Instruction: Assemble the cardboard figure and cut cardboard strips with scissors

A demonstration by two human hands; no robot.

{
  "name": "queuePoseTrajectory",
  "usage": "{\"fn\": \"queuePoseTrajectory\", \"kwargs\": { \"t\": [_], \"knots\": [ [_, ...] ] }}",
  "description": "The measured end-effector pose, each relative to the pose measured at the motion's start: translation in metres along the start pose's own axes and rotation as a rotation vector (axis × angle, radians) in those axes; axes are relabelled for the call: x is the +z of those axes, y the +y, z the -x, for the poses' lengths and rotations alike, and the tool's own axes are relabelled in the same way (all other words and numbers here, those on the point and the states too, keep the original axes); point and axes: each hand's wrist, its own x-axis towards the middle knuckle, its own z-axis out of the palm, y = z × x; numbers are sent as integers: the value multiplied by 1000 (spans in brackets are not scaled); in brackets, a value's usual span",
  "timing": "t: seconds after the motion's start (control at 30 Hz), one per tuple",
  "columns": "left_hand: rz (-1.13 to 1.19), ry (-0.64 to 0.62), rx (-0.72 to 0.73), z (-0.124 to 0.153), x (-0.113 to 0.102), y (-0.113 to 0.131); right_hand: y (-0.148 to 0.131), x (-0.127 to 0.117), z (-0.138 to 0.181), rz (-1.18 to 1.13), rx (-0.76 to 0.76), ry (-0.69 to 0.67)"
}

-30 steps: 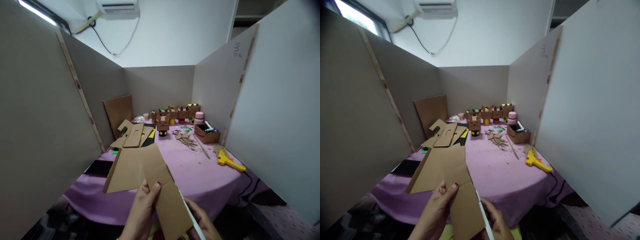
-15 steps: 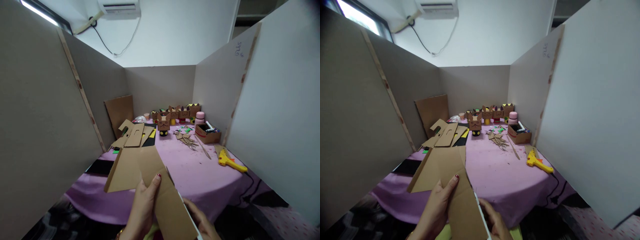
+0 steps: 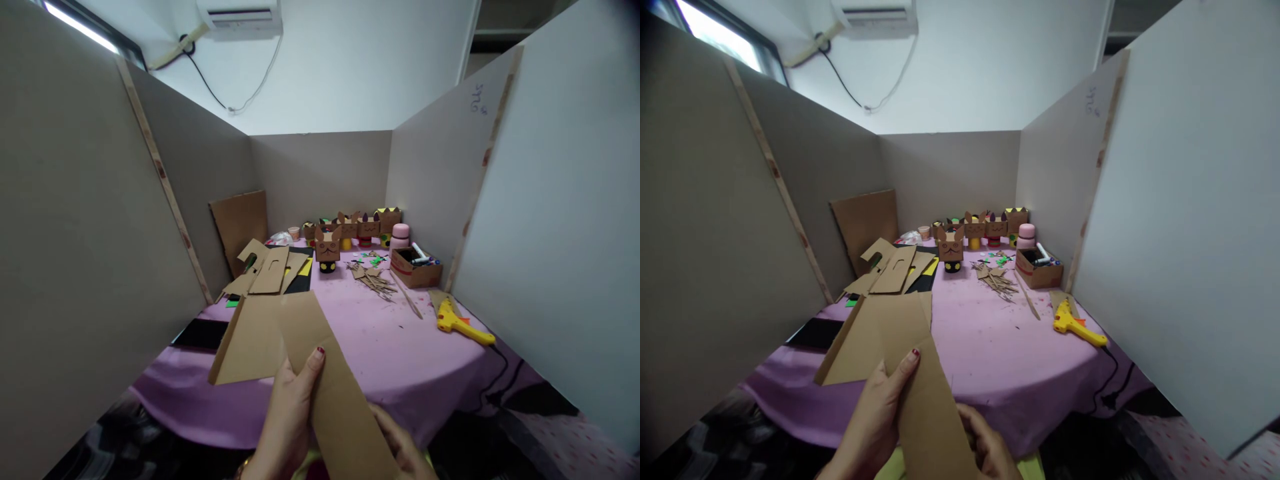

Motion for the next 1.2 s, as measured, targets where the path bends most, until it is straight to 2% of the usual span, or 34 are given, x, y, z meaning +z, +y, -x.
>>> {"fn": "queuePoseTrajectory", "kwargs": {
  "t": [0.17, 0.4, 0.6, 0.87, 1.2],
  "knots": [
    [-9, 28, -15, -2, -2, -1, -16, -3, 2, -18, -13, 14],
    [-15, -1, -20, 1, -2, -4, -41, 4, -1, 109, 2, 42],
    [-15, 20, -17, 1, -3, -2, -36, 0, -1, 140, 56, -8],
    [-40, -23, 14, 5, 1, -2, -31, -2, 0, 239, -15, -28],
    [-50, 2, -3, 5, 0, -5, -10, -8, 0, 248, -86, -10]
  ]
}}
